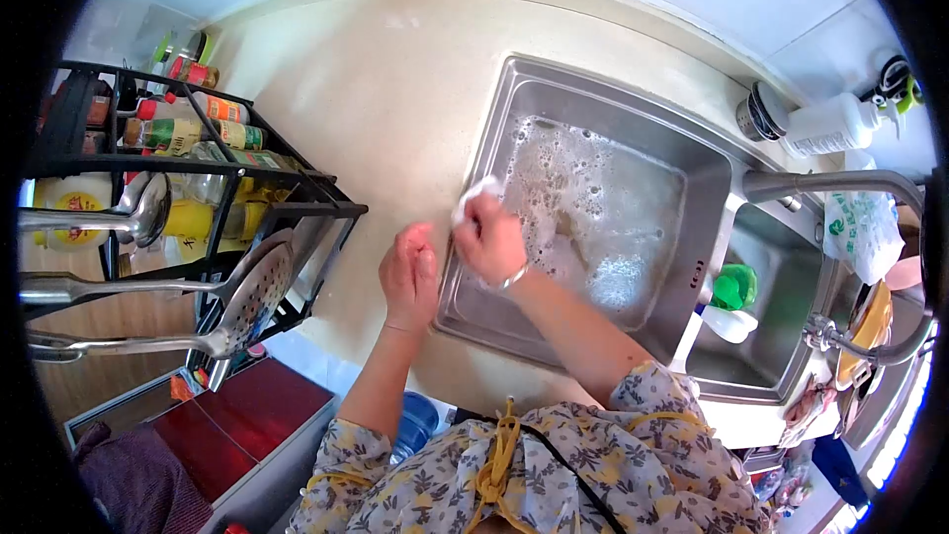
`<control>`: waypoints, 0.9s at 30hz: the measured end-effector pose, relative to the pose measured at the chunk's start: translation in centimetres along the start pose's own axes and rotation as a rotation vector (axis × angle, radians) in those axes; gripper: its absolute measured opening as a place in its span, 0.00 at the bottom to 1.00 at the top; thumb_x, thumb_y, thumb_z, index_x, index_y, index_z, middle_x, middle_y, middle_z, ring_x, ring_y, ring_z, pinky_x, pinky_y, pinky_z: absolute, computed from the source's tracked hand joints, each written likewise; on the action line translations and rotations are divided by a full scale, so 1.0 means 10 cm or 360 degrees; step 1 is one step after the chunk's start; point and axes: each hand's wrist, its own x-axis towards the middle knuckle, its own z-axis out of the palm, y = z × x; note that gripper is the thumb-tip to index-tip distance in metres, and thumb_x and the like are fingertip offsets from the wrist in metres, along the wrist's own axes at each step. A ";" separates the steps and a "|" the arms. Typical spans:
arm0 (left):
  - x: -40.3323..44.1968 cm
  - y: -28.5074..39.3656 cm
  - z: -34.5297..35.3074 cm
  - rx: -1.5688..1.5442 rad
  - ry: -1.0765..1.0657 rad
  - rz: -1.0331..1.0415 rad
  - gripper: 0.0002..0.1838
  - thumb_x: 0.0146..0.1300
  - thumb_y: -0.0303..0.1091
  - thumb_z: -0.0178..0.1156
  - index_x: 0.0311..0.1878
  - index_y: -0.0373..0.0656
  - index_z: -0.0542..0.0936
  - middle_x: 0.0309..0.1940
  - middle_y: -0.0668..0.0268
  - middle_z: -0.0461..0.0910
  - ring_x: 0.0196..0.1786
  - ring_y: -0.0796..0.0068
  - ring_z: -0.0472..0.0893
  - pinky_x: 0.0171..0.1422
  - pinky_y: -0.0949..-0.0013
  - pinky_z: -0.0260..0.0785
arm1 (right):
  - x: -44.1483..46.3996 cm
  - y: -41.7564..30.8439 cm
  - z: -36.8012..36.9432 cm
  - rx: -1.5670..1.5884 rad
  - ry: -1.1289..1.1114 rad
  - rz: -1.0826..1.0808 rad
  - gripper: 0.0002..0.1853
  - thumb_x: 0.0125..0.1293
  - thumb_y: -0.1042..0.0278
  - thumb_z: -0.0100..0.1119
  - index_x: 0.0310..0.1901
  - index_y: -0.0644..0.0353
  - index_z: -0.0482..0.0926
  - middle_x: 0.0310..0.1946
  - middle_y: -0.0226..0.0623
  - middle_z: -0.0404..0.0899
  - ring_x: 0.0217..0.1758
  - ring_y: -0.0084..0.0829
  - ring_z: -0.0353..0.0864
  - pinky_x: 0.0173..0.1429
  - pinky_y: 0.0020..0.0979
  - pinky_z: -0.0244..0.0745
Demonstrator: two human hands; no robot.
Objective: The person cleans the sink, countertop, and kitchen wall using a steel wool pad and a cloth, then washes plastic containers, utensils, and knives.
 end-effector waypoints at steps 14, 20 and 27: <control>-0.02 0.05 -0.05 -0.0233 0.0028 -0.0444 0.15 0.65 0.35 0.45 0.52 0.39 0.70 0.27 0.65 0.73 0.29 0.72 0.72 0.35 0.69 0.65 | 1.03 0.54 -0.03 0.0555 0.0325 0.0492 0.17 0.62 0.66 0.58 0.49 0.64 0.71 0.37 0.32 0.76 0.35 0.21 0.74 0.37 0.25 0.71; -0.01 0.04 -0.10 -0.0432 0.0101 -0.0342 0.17 0.66 0.38 0.41 0.52 0.39 0.69 0.28 0.64 0.72 0.29 0.75 0.69 0.37 0.70 0.65 | -0.37 0.09 0.11 -0.0043 -0.0057 0.0317 0.15 0.57 0.67 0.57 0.44 0.63 0.72 0.34 0.45 0.75 0.35 0.39 0.76 0.41 0.34 0.72; 0.04 0.07 -0.18 -0.0611 0.0009 -0.0335 0.22 0.71 0.48 0.38 0.53 0.40 0.70 0.33 0.68 0.73 0.33 0.79 0.69 0.42 0.73 0.63 | -1.00 -0.39 0.02 -0.0341 -0.0734 0.0072 0.13 0.55 0.67 0.56 0.41 0.62 0.74 0.41 0.49 0.74 0.43 0.51 0.76 0.50 0.44 0.72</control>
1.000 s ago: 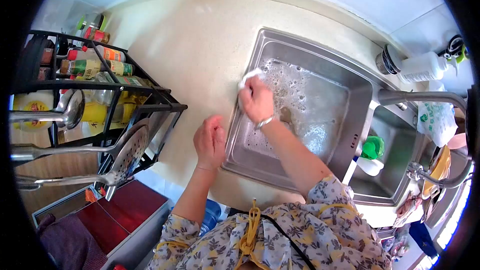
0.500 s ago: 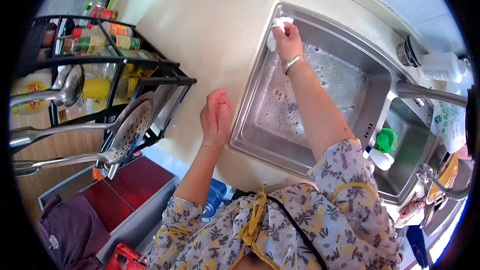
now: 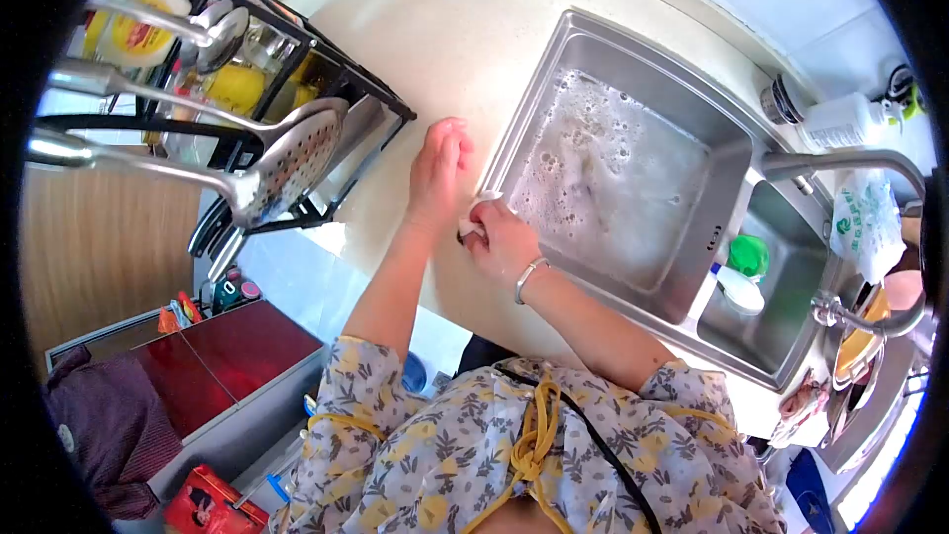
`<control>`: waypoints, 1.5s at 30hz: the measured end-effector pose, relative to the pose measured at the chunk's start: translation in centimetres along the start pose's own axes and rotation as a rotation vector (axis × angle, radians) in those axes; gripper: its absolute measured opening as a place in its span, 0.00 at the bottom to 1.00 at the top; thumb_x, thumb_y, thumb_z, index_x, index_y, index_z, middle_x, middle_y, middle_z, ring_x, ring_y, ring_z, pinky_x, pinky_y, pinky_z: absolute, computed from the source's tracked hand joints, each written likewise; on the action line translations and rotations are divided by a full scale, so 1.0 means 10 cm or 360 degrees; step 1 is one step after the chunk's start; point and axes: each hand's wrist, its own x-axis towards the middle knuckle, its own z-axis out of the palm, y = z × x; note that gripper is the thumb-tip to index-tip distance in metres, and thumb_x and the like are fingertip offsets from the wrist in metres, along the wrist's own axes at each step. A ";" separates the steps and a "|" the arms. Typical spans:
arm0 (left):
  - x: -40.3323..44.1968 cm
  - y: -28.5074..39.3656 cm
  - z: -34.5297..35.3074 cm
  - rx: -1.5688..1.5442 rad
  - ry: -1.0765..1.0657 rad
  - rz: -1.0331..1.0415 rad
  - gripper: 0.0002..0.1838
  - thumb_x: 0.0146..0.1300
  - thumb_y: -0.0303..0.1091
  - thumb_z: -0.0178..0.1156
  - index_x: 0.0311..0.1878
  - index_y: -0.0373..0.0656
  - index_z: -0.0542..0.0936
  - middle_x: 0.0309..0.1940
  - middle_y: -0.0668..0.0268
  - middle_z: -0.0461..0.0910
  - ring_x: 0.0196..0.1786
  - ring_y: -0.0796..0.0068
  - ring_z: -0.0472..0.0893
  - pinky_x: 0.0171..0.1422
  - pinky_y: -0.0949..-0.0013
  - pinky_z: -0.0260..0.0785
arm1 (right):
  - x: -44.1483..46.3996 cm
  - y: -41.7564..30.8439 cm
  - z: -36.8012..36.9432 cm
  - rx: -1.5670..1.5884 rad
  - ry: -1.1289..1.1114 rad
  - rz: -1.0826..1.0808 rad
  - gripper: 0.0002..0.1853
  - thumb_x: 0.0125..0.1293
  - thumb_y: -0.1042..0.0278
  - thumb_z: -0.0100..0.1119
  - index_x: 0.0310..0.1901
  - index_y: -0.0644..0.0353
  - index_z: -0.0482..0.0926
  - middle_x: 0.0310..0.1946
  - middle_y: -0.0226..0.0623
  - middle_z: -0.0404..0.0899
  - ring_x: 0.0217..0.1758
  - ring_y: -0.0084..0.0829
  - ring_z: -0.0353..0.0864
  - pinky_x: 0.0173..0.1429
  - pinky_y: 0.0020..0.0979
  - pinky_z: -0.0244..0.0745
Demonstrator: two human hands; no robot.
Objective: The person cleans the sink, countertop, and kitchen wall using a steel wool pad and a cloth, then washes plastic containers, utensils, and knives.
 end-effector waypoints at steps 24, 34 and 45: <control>-1.45 -0.07 -0.99 -0.0156 0.0793 -0.0149 0.14 0.72 0.36 0.41 0.47 0.38 0.73 0.32 0.65 0.76 0.32 0.80 0.72 0.38 0.75 0.67 | -1.00 0.12 -0.42 -0.0501 -0.0759 -0.1116 0.18 0.54 0.72 0.56 0.49 0.55 0.76 0.50 0.32 0.76 0.45 0.34 0.74 0.49 0.33 0.71; -1.57 -0.19 -1.13 -0.0039 0.0781 -0.0217 0.09 0.70 0.31 0.46 0.46 0.38 0.73 0.32 0.65 0.76 0.30 0.81 0.72 0.36 0.77 0.67 | 0.59 -0.25 0.36 -0.0757 -0.0160 -0.1435 0.14 0.55 0.70 0.54 0.44 0.60 0.80 0.53 0.34 0.75 0.45 0.31 0.74 0.52 0.30 0.70; -0.82 -0.01 -0.53 0.0459 0.0052 0.0108 0.07 0.59 0.21 0.57 0.41 0.42 0.75 0.26 0.64 0.74 0.23 0.75 0.73 0.26 0.74 0.64 | 1.86 0.02 -0.57 -0.0820 0.0605 -0.1027 0.14 0.57 0.73 0.54 0.46 0.59 0.80 0.51 0.37 0.75 0.46 0.37 0.73 0.56 0.32 0.69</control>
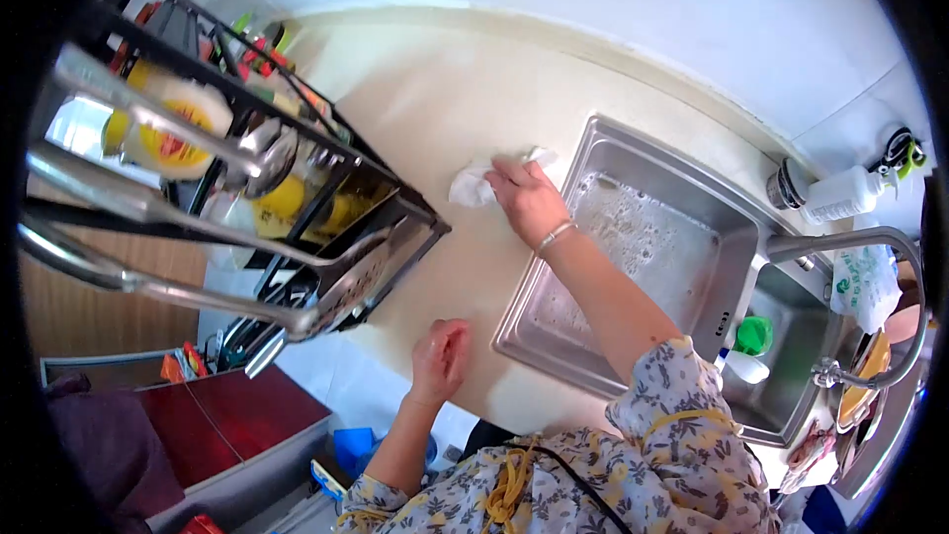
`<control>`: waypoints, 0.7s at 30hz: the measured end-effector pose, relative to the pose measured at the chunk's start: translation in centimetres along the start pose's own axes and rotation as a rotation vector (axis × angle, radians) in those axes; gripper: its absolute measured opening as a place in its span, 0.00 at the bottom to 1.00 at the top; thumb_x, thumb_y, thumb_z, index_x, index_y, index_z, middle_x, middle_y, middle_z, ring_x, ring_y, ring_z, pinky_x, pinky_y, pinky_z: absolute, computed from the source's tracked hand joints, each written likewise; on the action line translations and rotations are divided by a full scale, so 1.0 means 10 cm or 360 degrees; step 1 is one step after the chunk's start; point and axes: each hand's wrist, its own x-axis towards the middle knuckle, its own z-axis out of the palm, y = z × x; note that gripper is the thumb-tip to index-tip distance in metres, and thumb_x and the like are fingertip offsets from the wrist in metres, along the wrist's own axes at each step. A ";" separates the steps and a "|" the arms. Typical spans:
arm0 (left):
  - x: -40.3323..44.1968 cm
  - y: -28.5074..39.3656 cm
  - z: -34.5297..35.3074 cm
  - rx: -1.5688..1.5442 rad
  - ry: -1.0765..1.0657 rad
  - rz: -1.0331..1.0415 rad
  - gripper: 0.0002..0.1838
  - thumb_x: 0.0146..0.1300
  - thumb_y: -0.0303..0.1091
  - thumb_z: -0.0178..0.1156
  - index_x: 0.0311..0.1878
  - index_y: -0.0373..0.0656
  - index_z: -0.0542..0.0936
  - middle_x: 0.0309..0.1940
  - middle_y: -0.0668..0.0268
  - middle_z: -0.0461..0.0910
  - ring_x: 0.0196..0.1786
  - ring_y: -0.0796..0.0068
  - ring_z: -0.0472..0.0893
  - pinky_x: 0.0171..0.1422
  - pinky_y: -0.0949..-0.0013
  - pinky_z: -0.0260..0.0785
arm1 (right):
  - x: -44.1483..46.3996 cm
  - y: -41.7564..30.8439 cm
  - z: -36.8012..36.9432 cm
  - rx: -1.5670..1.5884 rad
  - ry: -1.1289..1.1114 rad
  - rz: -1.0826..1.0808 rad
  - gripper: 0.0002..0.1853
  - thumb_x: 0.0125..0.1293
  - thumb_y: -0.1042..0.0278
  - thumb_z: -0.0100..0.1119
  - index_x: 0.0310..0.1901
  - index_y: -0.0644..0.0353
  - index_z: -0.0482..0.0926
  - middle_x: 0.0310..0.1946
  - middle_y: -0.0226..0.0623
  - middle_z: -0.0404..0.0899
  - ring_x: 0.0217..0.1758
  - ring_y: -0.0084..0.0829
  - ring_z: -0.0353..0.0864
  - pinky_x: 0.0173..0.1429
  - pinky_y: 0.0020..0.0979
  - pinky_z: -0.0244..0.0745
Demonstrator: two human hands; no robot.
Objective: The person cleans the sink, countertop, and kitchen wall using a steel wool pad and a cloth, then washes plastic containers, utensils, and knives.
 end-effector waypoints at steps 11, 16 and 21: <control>0.36 0.15 0.19 0.0118 -0.0166 0.0147 0.07 0.56 0.19 0.58 0.38 0.40 0.76 0.27 0.61 0.76 0.23 0.70 0.75 0.26 0.72 0.66 | 0.66 1.82 -0.27 -0.0640 0.0186 0.0459 0.13 0.57 0.68 0.53 0.44 0.54 0.81 0.49 0.38 0.75 0.52 0.40 0.71 0.59 0.35 0.69; 0.27 0.14 0.25 0.0055 -0.0145 0.0107 0.06 0.59 0.21 0.57 0.40 0.40 0.77 0.27 0.62 0.76 0.23 0.74 0.75 0.26 0.73 0.66 | -0.13 2.03 -1.04 -0.0645 0.0446 0.0548 0.07 0.57 0.72 0.55 0.36 0.60 0.80 0.42 0.41 0.76 0.43 0.43 0.75 0.48 0.39 0.74; 0.26 0.35 0.53 -0.0160 -0.0285 0.0051 0.07 0.60 0.21 0.56 0.41 0.40 0.77 0.28 0.63 0.76 0.25 0.76 0.75 0.27 0.75 0.66 | -1.26 1.38 -1.13 -0.0310 0.0625 0.0861 0.03 0.57 0.74 0.56 0.32 0.59 0.79 0.33 0.44 0.76 0.35 0.48 0.77 0.38 0.42 0.74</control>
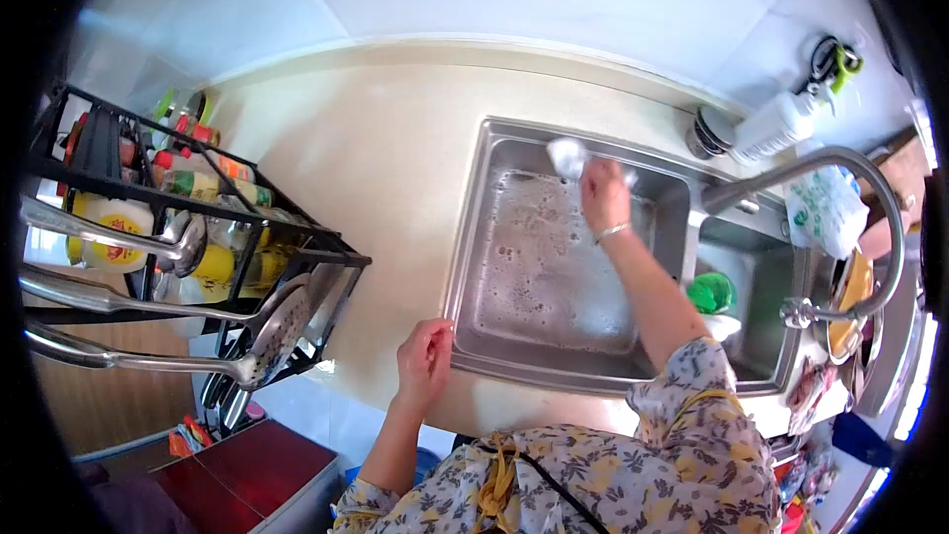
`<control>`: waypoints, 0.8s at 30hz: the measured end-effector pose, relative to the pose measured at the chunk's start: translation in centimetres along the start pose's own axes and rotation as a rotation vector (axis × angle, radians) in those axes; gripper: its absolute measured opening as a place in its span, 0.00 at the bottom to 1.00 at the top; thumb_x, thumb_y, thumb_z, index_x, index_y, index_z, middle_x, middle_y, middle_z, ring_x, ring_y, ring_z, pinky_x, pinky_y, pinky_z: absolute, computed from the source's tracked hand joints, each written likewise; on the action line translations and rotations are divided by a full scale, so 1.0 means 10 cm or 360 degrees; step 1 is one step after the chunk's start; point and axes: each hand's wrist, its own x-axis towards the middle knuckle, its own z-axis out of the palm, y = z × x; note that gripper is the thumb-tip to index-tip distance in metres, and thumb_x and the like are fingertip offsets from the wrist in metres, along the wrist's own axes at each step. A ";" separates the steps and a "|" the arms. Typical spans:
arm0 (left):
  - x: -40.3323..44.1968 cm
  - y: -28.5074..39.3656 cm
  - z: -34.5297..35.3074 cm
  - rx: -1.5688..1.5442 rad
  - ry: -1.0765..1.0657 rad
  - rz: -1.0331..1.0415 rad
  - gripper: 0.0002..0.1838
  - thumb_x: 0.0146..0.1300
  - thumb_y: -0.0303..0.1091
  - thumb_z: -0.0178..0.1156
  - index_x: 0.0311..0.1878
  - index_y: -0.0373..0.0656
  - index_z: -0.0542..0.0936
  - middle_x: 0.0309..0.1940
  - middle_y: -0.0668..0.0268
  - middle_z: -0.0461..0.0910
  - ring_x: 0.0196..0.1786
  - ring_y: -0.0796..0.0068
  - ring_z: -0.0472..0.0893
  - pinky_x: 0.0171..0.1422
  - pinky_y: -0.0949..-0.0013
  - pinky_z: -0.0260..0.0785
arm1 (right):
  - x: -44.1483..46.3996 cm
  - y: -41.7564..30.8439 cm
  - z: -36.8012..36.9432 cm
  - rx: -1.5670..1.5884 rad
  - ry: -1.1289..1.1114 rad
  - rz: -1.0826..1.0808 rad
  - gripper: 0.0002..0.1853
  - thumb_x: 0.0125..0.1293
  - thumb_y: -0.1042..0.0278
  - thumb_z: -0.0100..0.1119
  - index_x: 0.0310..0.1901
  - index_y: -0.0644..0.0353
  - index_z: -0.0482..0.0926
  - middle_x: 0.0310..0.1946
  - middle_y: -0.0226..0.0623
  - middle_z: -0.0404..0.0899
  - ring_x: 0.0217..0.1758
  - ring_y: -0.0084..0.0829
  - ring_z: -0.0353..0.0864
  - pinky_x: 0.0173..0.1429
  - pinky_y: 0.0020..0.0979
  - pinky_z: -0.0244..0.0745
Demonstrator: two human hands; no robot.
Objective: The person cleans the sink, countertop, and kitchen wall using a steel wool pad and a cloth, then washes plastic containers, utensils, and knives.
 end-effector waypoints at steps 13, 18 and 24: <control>0.27 0.22 0.82 -0.0798 -0.0372 -0.0645 0.10 0.68 0.29 0.51 0.50 0.40 0.73 0.41 0.66 0.77 0.42 0.77 0.77 0.46 0.71 0.73 | -1.70 0.21 0.29 -0.0179 -0.0865 0.0880 0.11 0.62 0.69 0.48 0.37 0.56 0.82 0.40 0.48 0.80 0.40 0.48 0.80 0.48 0.42 0.74; 0.37 0.18 1.20 -0.1150 -0.0310 -0.1439 0.29 0.65 0.50 0.54 0.63 0.40 0.65 0.60 0.54 0.65 0.52 0.57 0.75 0.55 0.53 0.70 | -1.58 0.35 0.30 -0.0219 -0.1594 0.0601 0.08 0.58 0.67 0.54 0.35 0.59 0.80 0.36 0.49 0.80 0.40 0.47 0.81 0.44 0.40 0.76; 0.65 -0.13 1.63 -0.1772 -0.0139 -0.1651 0.21 0.67 0.42 0.51 0.57 0.41 0.68 0.46 0.56 0.75 0.43 0.62 0.78 0.40 0.61 0.75 | -1.21 -0.82 -0.73 0.0515 -0.1023 0.0390 0.20 0.54 0.67 0.60 0.50 0.58 0.73 0.43 0.48 0.78 0.49 0.48 0.76 0.55 0.40 0.70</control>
